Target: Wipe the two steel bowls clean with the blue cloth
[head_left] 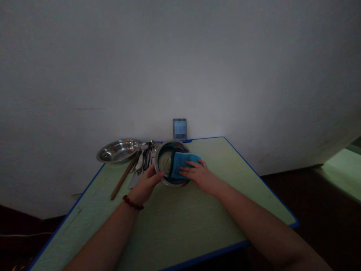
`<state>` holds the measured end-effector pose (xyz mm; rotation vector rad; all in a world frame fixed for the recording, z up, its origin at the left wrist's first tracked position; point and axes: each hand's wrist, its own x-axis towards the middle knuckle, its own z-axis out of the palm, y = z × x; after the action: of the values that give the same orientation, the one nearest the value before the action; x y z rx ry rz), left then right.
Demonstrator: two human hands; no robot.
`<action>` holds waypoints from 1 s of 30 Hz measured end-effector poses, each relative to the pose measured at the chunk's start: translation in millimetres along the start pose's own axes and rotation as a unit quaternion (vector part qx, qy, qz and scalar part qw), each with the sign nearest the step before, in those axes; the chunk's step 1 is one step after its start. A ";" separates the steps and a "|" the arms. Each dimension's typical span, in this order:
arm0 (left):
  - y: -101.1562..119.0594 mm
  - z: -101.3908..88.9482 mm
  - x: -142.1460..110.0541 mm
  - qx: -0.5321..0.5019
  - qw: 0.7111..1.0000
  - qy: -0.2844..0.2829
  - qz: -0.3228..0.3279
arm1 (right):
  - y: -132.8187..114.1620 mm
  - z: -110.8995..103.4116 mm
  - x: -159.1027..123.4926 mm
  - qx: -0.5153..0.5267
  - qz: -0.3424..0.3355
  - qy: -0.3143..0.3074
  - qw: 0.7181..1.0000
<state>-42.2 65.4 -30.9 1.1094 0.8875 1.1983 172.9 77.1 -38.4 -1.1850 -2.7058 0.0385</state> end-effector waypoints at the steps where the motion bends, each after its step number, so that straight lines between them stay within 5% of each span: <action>1: -0.2 -0.3 -0.1 -0.001 1.000 0.000 0.001 | 0.0 0.4 0.0 0.002 -0.001 0.001 1.000; 30: -5.7 -0.7 2.4 0.023 0.997 -0.056 0.043 | -6.2 -4.1 -0.2 0.024 0.014 -0.008 1.000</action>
<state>-41.0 67.8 -36.5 1.2510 0.7913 1.1792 169.3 72.5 -33.8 -1.2130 -2.6869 0.1172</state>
